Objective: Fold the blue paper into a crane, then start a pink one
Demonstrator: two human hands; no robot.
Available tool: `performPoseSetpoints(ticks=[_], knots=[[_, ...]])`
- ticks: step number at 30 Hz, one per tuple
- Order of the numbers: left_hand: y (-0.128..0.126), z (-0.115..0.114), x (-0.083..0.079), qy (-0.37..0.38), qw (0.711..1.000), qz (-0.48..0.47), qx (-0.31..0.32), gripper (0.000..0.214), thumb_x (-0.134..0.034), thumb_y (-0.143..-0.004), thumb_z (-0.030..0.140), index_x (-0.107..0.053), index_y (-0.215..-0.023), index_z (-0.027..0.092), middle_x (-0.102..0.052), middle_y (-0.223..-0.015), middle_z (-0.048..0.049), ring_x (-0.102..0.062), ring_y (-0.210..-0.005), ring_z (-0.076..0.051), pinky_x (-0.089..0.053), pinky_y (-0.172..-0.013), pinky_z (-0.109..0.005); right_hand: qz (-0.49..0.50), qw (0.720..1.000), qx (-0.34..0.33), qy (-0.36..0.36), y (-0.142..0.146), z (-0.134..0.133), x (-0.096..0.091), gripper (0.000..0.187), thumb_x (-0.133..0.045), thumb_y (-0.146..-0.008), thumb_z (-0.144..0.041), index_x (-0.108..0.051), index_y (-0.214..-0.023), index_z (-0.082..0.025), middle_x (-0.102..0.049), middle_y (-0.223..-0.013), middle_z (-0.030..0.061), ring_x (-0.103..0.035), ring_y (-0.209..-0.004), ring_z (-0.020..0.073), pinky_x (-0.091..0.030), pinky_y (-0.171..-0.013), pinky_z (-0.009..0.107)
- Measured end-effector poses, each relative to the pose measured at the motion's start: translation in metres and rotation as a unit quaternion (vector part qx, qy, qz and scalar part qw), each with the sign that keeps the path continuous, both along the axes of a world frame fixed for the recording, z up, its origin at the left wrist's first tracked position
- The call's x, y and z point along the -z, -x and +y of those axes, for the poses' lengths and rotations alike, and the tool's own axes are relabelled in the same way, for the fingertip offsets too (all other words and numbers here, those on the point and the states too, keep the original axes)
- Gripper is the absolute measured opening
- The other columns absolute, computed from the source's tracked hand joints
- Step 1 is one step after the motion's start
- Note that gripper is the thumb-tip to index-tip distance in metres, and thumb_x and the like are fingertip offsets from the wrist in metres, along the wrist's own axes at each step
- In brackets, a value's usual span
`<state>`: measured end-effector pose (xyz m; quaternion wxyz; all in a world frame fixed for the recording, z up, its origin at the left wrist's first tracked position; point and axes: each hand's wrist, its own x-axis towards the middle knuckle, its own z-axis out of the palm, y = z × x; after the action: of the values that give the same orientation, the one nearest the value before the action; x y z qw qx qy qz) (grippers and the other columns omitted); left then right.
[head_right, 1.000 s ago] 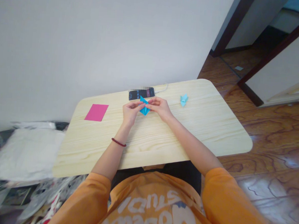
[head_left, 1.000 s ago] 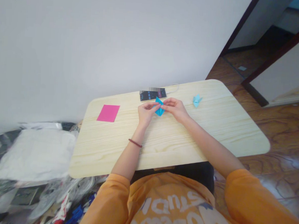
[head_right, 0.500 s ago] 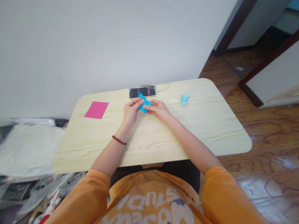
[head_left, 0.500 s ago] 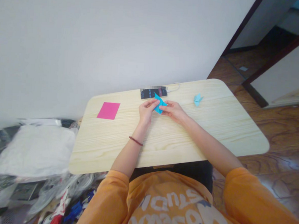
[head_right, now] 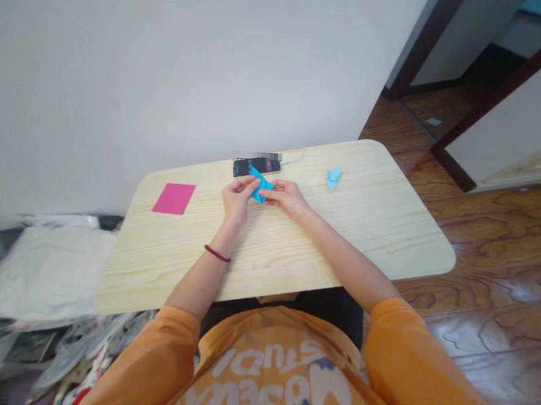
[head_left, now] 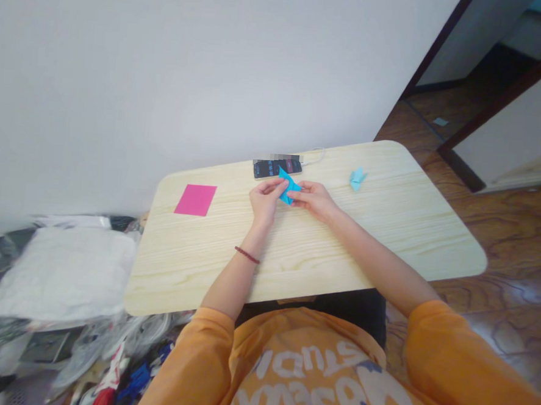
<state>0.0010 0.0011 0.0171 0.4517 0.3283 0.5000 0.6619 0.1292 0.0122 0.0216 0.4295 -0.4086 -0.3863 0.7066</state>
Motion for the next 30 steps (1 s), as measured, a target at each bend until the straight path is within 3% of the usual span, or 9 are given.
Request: performPoseSetpoints(ticks=[10,16,25,30], knots=[[0.002,0.003,0.005,-0.022,0.999,0.005,-0.036,0.019,-0.083,-0.058,0.024,-0.072,-0.072,0.017,-0.073,-0.076,-0.0037,-0.067,-0.071,-0.014,-0.053,-0.071,-0.027,-0.006,1.000,-0.028,0.005,0.002,-0.003,0.000,0.044,-0.092,-0.039,-0.027,-0.058,-0.064,-0.017,-0.068,-0.064,-0.0011,-0.064,-0.061,0.0119,-0.055,-0.069,0.030],[0.000,0.004,0.006,-0.004,0.999,-0.009,-0.042,0.020,-0.083,-0.058,0.024,-0.072,-0.073,0.016,-0.073,-0.077,-0.0035,-0.068,-0.074,-0.015,-0.053,-0.071,-0.026,-0.026,0.999,-0.022,-0.012,0.002,-0.002,0.002,0.045,-0.092,-0.035,-0.026,-0.057,-0.062,-0.017,-0.066,-0.059,-0.0030,-0.062,-0.057,0.0110,-0.055,-0.065,0.028],[0.004,0.007,0.008,0.013,0.998,-0.043,-0.051,0.027,-0.084,-0.056,0.028,-0.071,-0.076,0.015,-0.073,-0.079,-0.0040,-0.068,-0.077,-0.015,-0.052,-0.072,-0.026,-0.023,0.998,-0.066,0.006,0.000,-0.004,0.001,0.042,-0.090,-0.038,-0.018,-0.062,-0.069,-0.017,-0.067,-0.061,-0.0016,-0.064,-0.061,0.0124,-0.054,-0.067,0.028],[0.004,0.006,0.007,-0.003,0.998,-0.045,-0.043,0.029,-0.085,-0.055,0.029,-0.071,-0.076,0.015,-0.072,-0.075,-0.0038,-0.067,-0.071,-0.014,-0.052,-0.070,-0.026,-0.021,0.996,-0.085,0.017,-0.004,-0.005,-0.007,0.037,-0.090,-0.047,-0.035,-0.068,-0.069,-0.015,-0.068,-0.064,0.0015,-0.062,-0.062,0.0108,-0.052,-0.062,0.023]])
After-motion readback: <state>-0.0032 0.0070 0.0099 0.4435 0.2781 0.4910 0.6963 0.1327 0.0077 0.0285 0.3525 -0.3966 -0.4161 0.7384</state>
